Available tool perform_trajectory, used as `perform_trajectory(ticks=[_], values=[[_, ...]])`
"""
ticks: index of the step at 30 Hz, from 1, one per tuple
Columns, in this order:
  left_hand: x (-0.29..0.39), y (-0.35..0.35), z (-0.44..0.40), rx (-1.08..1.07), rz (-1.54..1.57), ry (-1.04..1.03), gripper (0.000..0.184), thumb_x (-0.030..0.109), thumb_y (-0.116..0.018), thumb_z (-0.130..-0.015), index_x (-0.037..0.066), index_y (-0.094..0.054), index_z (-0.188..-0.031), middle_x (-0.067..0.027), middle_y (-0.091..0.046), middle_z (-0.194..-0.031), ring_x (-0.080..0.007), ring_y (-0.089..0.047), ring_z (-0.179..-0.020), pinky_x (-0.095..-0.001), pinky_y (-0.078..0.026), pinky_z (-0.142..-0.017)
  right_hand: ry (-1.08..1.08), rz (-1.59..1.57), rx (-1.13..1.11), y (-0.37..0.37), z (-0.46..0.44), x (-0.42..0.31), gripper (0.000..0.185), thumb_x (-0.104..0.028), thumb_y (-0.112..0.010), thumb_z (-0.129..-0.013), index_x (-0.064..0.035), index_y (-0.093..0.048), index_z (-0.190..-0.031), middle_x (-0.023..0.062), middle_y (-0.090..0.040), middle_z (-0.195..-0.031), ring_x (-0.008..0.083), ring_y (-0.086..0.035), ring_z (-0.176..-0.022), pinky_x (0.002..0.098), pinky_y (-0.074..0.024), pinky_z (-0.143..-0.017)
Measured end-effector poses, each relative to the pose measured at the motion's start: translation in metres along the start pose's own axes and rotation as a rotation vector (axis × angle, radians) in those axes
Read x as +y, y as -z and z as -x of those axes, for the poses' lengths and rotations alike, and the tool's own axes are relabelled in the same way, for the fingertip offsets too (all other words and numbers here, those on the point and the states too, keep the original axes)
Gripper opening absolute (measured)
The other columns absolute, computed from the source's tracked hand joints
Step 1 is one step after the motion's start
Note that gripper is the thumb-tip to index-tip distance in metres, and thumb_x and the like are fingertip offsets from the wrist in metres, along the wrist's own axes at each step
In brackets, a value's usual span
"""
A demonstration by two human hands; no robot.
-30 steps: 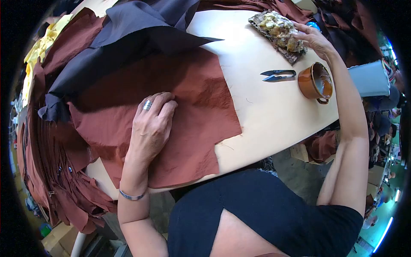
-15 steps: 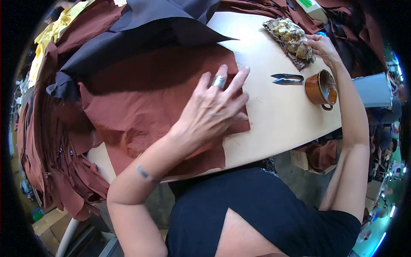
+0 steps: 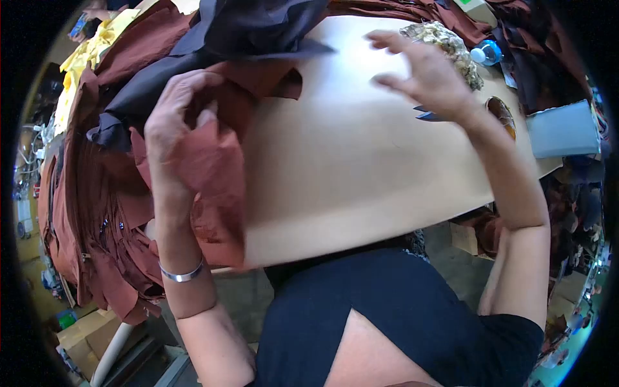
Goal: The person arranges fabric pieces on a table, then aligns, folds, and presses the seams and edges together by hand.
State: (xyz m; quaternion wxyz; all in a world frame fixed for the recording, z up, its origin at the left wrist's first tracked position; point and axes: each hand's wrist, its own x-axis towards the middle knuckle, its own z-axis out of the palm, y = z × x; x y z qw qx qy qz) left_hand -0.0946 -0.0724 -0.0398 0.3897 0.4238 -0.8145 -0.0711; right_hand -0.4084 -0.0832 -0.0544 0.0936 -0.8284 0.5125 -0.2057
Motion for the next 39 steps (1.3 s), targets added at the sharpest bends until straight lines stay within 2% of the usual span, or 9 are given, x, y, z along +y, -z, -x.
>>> perform_trajectory(ticks=[3, 11, 15, 20, 24, 28, 32, 35, 39], values=[[0.017, 0.024, 0.001, 0.061, 0.026, 0.121, 0.03, -0.01, -0.056, -0.072, -0.001, -0.06, -0.101, -0.0074, -0.06, -0.1, -0.0149, -0.058, -0.095, -0.025, -0.043, -0.085, 0.031, -0.134, 0.033, -0.038, -0.011, -0.041, 0.081, -0.03, -0.075, -0.069, -0.0086, -0.035, -0.135, 0.0154, -0.049, -0.128, 0.0302, -0.049, -0.115, 0.0386, -0.0377, -0.099], [0.023, 0.036, 0.006, 0.252, 0.133, 0.18, 0.032, -0.011, -0.056, -0.075, -0.001, -0.059, -0.105, -0.005, -0.059, -0.103, -0.0129, -0.054, -0.099, -0.0248, -0.039, -0.091, -0.307, -0.318, 0.048, -0.115, -0.069, -0.051, 0.074, -0.023, -0.07, -0.072, -0.0043, -0.03, -0.13, 0.0215, -0.059, -0.109, 0.0379, -0.054, -0.106, 0.0413, -0.0409, -0.095], [0.018, 0.043, 0.007, 0.353, 0.138, 0.285, 0.03, -0.009, -0.055, -0.078, -0.001, -0.059, -0.107, -0.0052, -0.059, -0.101, -0.0112, -0.055, -0.097, -0.0235, -0.041, -0.088, -0.193, -0.346, 0.058, -0.128, -0.082, -0.038, 0.064, -0.011, -0.064, -0.074, -0.005, -0.029, -0.128, 0.0221, -0.061, -0.102, 0.0401, -0.057, -0.097, 0.0449, -0.0452, -0.086], [0.008, 0.053, 0.007, 0.482, -0.498, 0.04, 0.032, -0.008, -0.055, -0.079, -0.002, -0.058, -0.11, -0.0072, -0.062, -0.097, -0.0115, -0.058, -0.087, -0.0233, -0.045, -0.082, 0.024, -0.271, 0.238, -0.126, -0.061, -0.033, 0.057, -0.004, -0.061, -0.076, -0.0071, -0.031, -0.125, 0.0186, -0.062, -0.092, 0.0383, -0.06, -0.089, 0.0436, -0.0469, -0.077], [-0.001, 0.054, 0.006, 0.48, -0.363, 0.125, 0.032, -0.008, -0.054, -0.079, -0.002, -0.057, -0.11, -0.0073, -0.062, -0.097, -0.0116, -0.058, -0.087, -0.0233, -0.045, -0.082, 0.077, -0.313, 0.256, -0.113, -0.052, -0.031, 0.054, -0.003, -0.061, -0.077, -0.009, -0.033, -0.123, 0.0151, -0.062, -0.087, 0.0342, -0.061, -0.085, 0.0411, -0.0474, -0.074], [-0.005, 0.051, 0.007, 0.479, -0.302, 0.156, 0.032, -0.008, -0.054, -0.079, -0.002, -0.057, -0.11, -0.0074, -0.062, -0.097, -0.0117, -0.058, -0.087, -0.0234, -0.045, -0.082, -0.102, -0.289, 0.157, -0.103, -0.046, -0.021, 0.052, -0.01, -0.064, -0.078, -0.0079, -0.034, -0.121, 0.0133, -0.06, -0.081, 0.0319, -0.06, -0.078, 0.0419, -0.0471, -0.072], [-0.017, 0.051, 0.005, 0.473, -0.272, 0.186, 0.032, -0.008, -0.054, -0.079, -0.002, -0.057, -0.111, -0.0075, -0.062, -0.097, -0.0117, -0.058, -0.086, -0.0234, -0.045, -0.081, -0.084, -0.076, 0.338, -0.124, -0.056, -0.026, 0.055, -0.014, -0.066, -0.075, -0.0067, -0.033, -0.119, 0.0135, -0.061, -0.08, 0.034, -0.06, -0.077, 0.0467, -0.0449, -0.074], [-0.027, 0.053, 0.005, 0.472, -0.309, 0.193, 0.032, -0.008, -0.054, -0.079, -0.003, -0.057, -0.111, -0.0075, -0.062, -0.097, -0.0118, -0.058, -0.086, -0.0235, -0.045, -0.081, -0.16, -0.138, 0.273, -0.138, -0.07, -0.02, 0.054, -0.011, -0.064, -0.075, -0.0068, -0.033, -0.119, 0.0154, -0.061, -0.077, 0.0375, -0.059, -0.078, 0.0467, -0.0452, -0.075], [-0.044, 0.062, 0.01, 0.443, -0.473, 0.164, 0.032, -0.008, -0.054, -0.079, -0.003, -0.057, -0.111, -0.0076, -0.062, -0.098, -0.0119, -0.058, -0.086, -0.0235, -0.045, -0.081, -0.078, -0.31, 0.307, -0.126, -0.069, -0.014, 0.045, -0.008, -0.061, -0.075, -0.0062, -0.04, -0.114, 0.0109, -0.06, -0.073, 0.0245, -0.06, -0.075, 0.0351, -0.0478, -0.071]])
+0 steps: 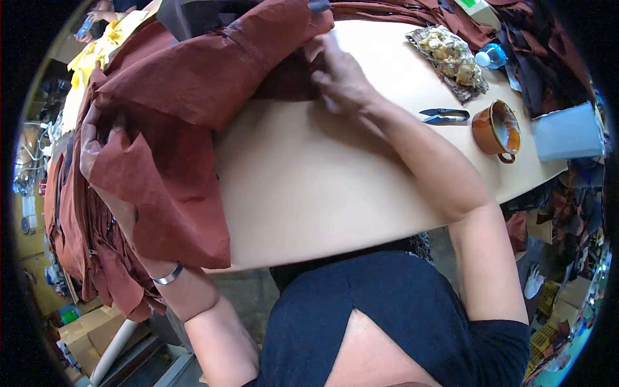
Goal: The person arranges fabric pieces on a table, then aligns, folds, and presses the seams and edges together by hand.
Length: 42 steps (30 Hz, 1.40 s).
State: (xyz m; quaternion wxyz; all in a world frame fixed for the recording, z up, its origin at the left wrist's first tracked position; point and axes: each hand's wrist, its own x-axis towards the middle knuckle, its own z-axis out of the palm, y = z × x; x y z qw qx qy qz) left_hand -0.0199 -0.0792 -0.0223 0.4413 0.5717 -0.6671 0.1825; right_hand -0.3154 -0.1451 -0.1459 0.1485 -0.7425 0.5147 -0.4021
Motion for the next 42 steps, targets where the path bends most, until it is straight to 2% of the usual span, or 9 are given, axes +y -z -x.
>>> perform_trajectory(ticks=[4, 9, 12, 17, 20, 24, 32, 36, 42], values=[[-0.017, 0.005, 0.006, -0.008, 0.056, 0.059, 0.032, -0.008, -0.053, -0.079, -0.003, -0.057, -0.111, -0.0077, -0.062, -0.098, -0.0119, -0.058, -0.086, -0.0236, -0.045, -0.081, 0.007, -0.413, -0.064, 0.081, -0.042, 0.013, 0.044, 0.0, -0.053, -0.076, -0.0045, -0.043, -0.119, 0.0022, -0.056, -0.069, 0.0095, -0.056, -0.07, 0.0246, -0.0456, -0.062], [-0.013, -0.006, 0.023, -0.101, 0.552, 0.265, 0.032, -0.008, -0.052, -0.08, -0.002, -0.057, -0.111, -0.006, -0.06, -0.1, -0.0112, -0.056, -0.091, -0.0241, -0.045, -0.083, 0.093, 0.834, 0.278, 0.131, -0.065, 0.056, 0.04, -0.002, -0.058, -0.075, -0.0051, -0.045, -0.113, 0.0126, -0.059, -0.076, 0.0272, -0.058, -0.07, 0.0383, -0.048, -0.069], [-0.01, -0.007, 0.028, -0.201, 0.602, 0.289, 0.032, -0.01, -0.049, -0.081, -0.001, -0.057, -0.111, -0.0037, -0.059, -0.099, -0.0108, -0.055, -0.09, -0.0239, -0.044, -0.082, 0.168, 0.711, 0.408, 0.133, -0.053, 0.042, 0.044, -0.007, -0.061, -0.075, -0.0053, -0.044, -0.116, 0.0154, -0.06, -0.077, 0.0355, -0.057, -0.068, 0.0445, -0.0465, -0.073], [0.0, -0.01, 0.028, -0.129, 0.599, 0.405, 0.036, -0.01, -0.048, -0.079, -0.002, -0.057, -0.112, -0.0075, -0.06, -0.101, -0.0138, -0.057, -0.091, -0.026, -0.046, -0.083, 0.109, -0.024, 0.013, 0.101, -0.002, -0.053, 0.061, -0.037, -0.063, -0.084, -0.0012, -0.034, -0.125, 0.0115, -0.061, -0.077, 0.0191, -0.06, -0.066, 0.0315, -0.0498, -0.059], [0.001, -0.008, 0.022, -0.064, 0.468, 0.398, 0.036, -0.008, -0.048, -0.077, -0.002, -0.057, -0.112, -0.0093, -0.061, -0.1, -0.0158, -0.058, -0.09, -0.0268, -0.047, -0.083, -0.073, -0.092, -0.112, 0.077, 0.017, -0.054, 0.082, -0.032, -0.07, -0.078, -0.0026, -0.021, -0.136, 0.0192, -0.061, -0.087, 0.0264, -0.062, -0.075, 0.0341, -0.0526, -0.07], [0.007, -0.006, 0.019, -0.077, 0.484, 0.435, 0.036, -0.005, -0.053, -0.077, -0.001, -0.058, -0.112, -0.0091, -0.062, -0.101, -0.0165, -0.06, -0.091, -0.0265, -0.047, -0.083, 0.267, -0.016, -0.004, 0.049, 0.011, -0.048, 0.078, -0.003, -0.061, -0.078, -0.0018, -0.013, -0.139, 0.0209, -0.058, -0.103, 0.0283, -0.06, -0.091, 0.0359, -0.0498, -0.076], [-0.017, 0.034, 0.022, -0.006, -0.28, -0.056, 0.034, -0.005, -0.057, -0.07, 0.0, -0.063, -0.103, -0.0098, -0.065, -0.101, -0.0187, -0.064, -0.087, -0.0256, -0.048, -0.08, -0.347, -1.176, -0.276, 0.119, -0.012, -0.072, 0.069, 0.011, -0.057, -0.078, -0.0023, -0.022, -0.137, 0.0074, -0.056, -0.091, 0.0108, -0.057, -0.081, 0.0201, -0.0504, -0.07], [0.023, 0.025, 0.036, 0.058, 0.554, 0.302, 0.036, -0.01, -0.049, -0.073, -0.001, -0.061, -0.105, -0.0096, -0.063, -0.103, -0.017, -0.06, -0.095, -0.0282, -0.047, -0.086, -0.261, -0.645, -0.208, 0.132, -0.001, -0.063, 0.059, 0.006, -0.055, -0.082, -0.0018, -0.029, -0.134, 0.002, -0.055, -0.085, 0.0074, -0.055, -0.078, 0.018, -0.0448, -0.071], [0.044, 0.023, 0.042, -0.155, 0.497, 0.093, 0.032, -0.015, -0.038, -0.066, -0.003, -0.058, -0.089, -0.0105, -0.061, -0.093, -0.0192, -0.058, -0.093, -0.0304, -0.045, -0.086, -0.388, -0.754, -0.365, 0.145, 0.013, -0.049, 0.057, -0.004, -0.057, -0.081, -0.004, -0.033, -0.133, 0.0054, -0.056, -0.087, 0.0121, -0.055, -0.081, 0.0247, -0.0453, -0.071]])
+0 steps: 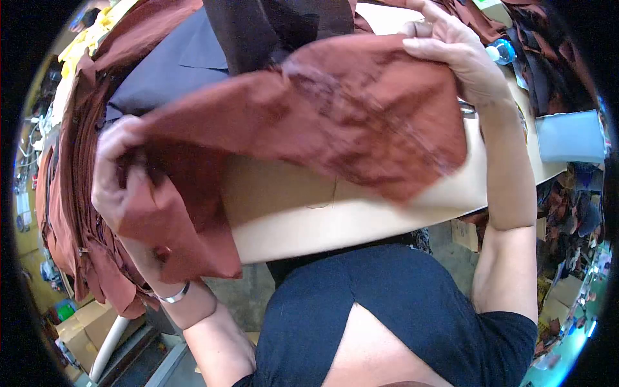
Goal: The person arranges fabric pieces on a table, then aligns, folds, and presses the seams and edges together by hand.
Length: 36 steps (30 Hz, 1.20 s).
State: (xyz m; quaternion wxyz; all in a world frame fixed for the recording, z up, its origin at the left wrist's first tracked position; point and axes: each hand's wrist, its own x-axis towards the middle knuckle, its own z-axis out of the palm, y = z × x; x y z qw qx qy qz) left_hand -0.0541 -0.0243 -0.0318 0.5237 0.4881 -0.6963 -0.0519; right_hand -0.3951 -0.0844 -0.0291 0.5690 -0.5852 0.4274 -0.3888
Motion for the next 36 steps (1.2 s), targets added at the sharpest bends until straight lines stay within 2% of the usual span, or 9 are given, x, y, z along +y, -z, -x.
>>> perform_trajectory(ticks=[4, 7, 11, 17, 21, 24, 30, 34, 36], values=[[0.002, 0.031, 0.012, -1.03, 0.213, 0.044, 0.033, -0.01, -0.049, -0.064, -0.001, -0.058, -0.094, -0.0149, -0.062, -0.093, -0.0273, -0.062, -0.088, -0.0361, -0.048, -0.079, -0.118, 0.342, -0.205, 0.016, 0.031, 0.006, 0.073, -0.005, -0.061, -0.073, -0.0088, -0.03, -0.139, -0.002, -0.051, -0.077, 0.0035, -0.046, -0.065, 0.0191, -0.0404, -0.061], [0.019, 0.017, 0.044, -1.057, 0.071, 0.206, 0.053, -0.001, -0.064, -0.065, 0.001, -0.051, -0.116, -0.0152, -0.058, -0.11, -0.0335, -0.054, -0.105, -0.0396, -0.042, -0.092, -0.102, 0.92, -0.179, 0.011, 0.04, 0.021, 0.068, -0.007, -0.058, -0.077, -0.0122, -0.031, -0.139, 0.0013, -0.051, -0.073, 0.0065, -0.046, -0.065, 0.0216, -0.0411, -0.064], [0.039, -0.01, 0.082, -1.04, -0.313, 0.135, 0.079, 0.007, -0.069, -0.064, 0.011, -0.036, -0.136, -0.0157, -0.035, -0.14, -0.0362, -0.024, -0.134, -0.0495, -0.019, -0.109, 0.226, 0.738, -0.015, -0.001, 0.01, 0.052, 0.066, -0.018, -0.063, -0.082, -0.0114, -0.031, -0.139, 0.0076, -0.058, -0.095, 0.0132, -0.053, -0.076, 0.0261, -0.0444, -0.074], [-0.018, -0.042, 0.094, -0.687, -0.347, -0.129, 0.036, -0.007, -0.049, -0.071, 0.003, -0.052, -0.105, -0.0165, -0.049, -0.127, -0.034, -0.042, -0.124, -0.0587, -0.021, -0.105, 0.805, 1.069, 0.266, -0.036, -0.077, 0.113, 0.062, -0.021, -0.063, -0.082, -0.0131, -0.034, -0.137, 0.0129, -0.06, -0.105, 0.023, -0.059, -0.084, 0.0328, -0.0473, -0.077], [-0.071, -0.039, 0.053, -0.637, -0.223, -0.349, 0.021, -0.002, -0.048, -0.083, 0.001, -0.056, -0.102, -0.0157, -0.057, -0.119, -0.0325, -0.053, -0.114, -0.0512, -0.035, -0.1, 0.279, 1.115, 0.171, -0.049, -0.098, 0.091, 0.062, -0.029, -0.053, -0.087, -0.0054, -0.027, -0.138, 0.0276, -0.049, -0.115, 0.0418, -0.043, -0.11, 0.0491, -0.0295, -0.098], [-0.112, -0.024, 0.011, -0.64, -0.418, -0.57, 0.024, 0.003, -0.051, -0.08, 0.001, -0.057, -0.103, -0.0164, -0.055, -0.121, -0.0324, -0.051, -0.114, -0.0409, -0.041, -0.097, 0.34, 1.177, 0.241, -0.048, -0.111, 0.104, 0.062, -0.03, -0.052, -0.087, -0.0057, -0.027, -0.138, 0.0259, -0.049, -0.118, 0.0402, -0.044, -0.111, 0.0469, -0.0305, -0.098], [-0.069, 0.011, -0.028, -0.885, -0.798, -0.247, 0.037, 0.005, -0.058, -0.07, 0.011, -0.062, -0.106, -0.012, -0.042, -0.136, -0.0362, -0.032, -0.129, -0.046, -0.027, -0.106, 0.342, 0.992, 0.251, -0.044, -0.099, 0.093, 0.056, -0.033, -0.054, -0.086, -0.0036, -0.038, -0.131, 0.0216, -0.053, -0.114, 0.0356, -0.048, -0.106, 0.0417, -0.0335, -0.096], [-0.009, -0.022, -0.03, -0.879, -0.236, -0.348, 0.028, 0.017, -0.066, -0.07, 0.014, -0.065, -0.097, -0.0081, -0.036, -0.141, -0.0345, -0.028, -0.132, -0.0487, -0.024, -0.107, 0.487, 1.119, 0.299, -0.046, -0.107, 0.107, 0.054, -0.028, -0.055, -0.085, -0.0037, -0.039, -0.13, 0.0206, -0.053, -0.113, 0.0358, -0.049, -0.103, 0.0412, -0.0357, -0.093], [0.015, -0.051, -0.01, -1.01, -0.39, -0.417, 0.029, 0.021, -0.067, -0.073, 0.018, -0.065, -0.102, -0.0085, -0.035, -0.142, -0.0337, -0.023, -0.135, -0.0505, -0.02, -0.108, 0.557, 1.093, 0.323, -0.048, -0.107, 0.105, 0.054, -0.024, -0.057, -0.083, -0.0039, -0.039, -0.13, 0.0204, -0.053, -0.114, 0.0363, -0.049, -0.103, 0.0411, -0.0367, -0.093]])
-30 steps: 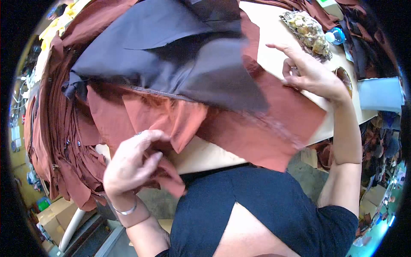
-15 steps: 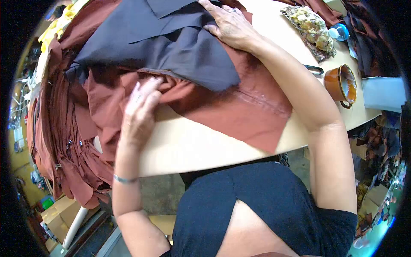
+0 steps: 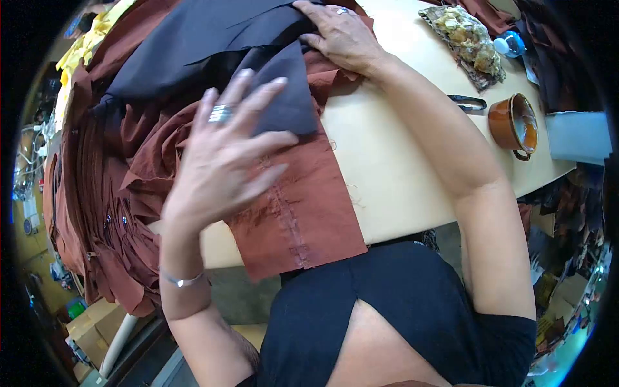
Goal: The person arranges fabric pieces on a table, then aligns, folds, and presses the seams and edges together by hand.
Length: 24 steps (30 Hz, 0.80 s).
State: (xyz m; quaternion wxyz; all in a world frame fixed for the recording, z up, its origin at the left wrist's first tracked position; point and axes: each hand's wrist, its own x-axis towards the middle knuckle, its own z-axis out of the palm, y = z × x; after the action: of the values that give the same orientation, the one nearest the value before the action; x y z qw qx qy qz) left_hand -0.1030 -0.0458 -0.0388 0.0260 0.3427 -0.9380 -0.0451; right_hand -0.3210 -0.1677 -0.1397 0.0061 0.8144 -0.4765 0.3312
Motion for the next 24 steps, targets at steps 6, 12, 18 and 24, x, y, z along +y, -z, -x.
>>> perform_trajectory(ticks=[6, 12, 18, 24], values=[[-0.034, -0.054, -0.028, 0.22, 0.023, 0.142, 0.042, 0.02, -0.056, -0.086, 0.006, -0.049, -0.125, -0.0121, -0.046, -0.13, -0.0305, -0.044, -0.12, -0.0372, -0.034, -0.102, 0.107, -0.157, 0.173, 0.04, 0.036, -0.021, 0.065, -0.018, -0.067, -0.079, -0.0127, -0.036, -0.135, 0.0115, -0.061, -0.094, 0.0235, -0.061, -0.079, 0.0322, -0.0487, -0.068], [-0.038, -0.05, -0.05, 0.36, -0.019, 0.227, 0.044, 0.031, -0.058, -0.085, 0.009, -0.05, -0.123, -0.0117, -0.052, -0.121, -0.0305, -0.051, -0.109, -0.0383, -0.042, -0.092, -0.019, -0.152, -0.116, 0.051, 0.084, -0.077, 0.081, -0.019, -0.07, -0.072, -0.0118, -0.026, -0.139, 0.0091, -0.06, -0.074, 0.0268, -0.06, -0.073, 0.0369, -0.0424, -0.077], [-0.066, -0.06, -0.075, 0.415, 0.028, 0.353, 0.018, 0.02, -0.056, -0.084, 0.011, -0.057, -0.101, -0.0175, -0.063, -0.086, -0.0366, -0.061, -0.083, -0.0432, -0.048, -0.071, -0.055, -0.272, -0.111, 0.036, 0.086, -0.08, 0.078, -0.003, -0.067, -0.07, -0.0137, -0.031, -0.139, 0.0033, -0.055, -0.072, 0.021, -0.056, -0.067, 0.0349, -0.0394, -0.075], [-0.126, -0.066, -0.064, 0.52, -0.239, 0.492, 0.021, 0.013, -0.054, -0.079, 0.011, -0.054, -0.099, -0.0159, -0.065, -0.085, -0.0361, -0.062, -0.082, -0.0464, -0.048, -0.07, -0.043, -0.111, -0.037, 0.037, 0.07, -0.049, 0.071, 0.004, -0.061, -0.072, -0.0123, -0.034, -0.135, 0.004, -0.051, -0.068, 0.0194, -0.056, -0.065, 0.0347, -0.0425, -0.07]])
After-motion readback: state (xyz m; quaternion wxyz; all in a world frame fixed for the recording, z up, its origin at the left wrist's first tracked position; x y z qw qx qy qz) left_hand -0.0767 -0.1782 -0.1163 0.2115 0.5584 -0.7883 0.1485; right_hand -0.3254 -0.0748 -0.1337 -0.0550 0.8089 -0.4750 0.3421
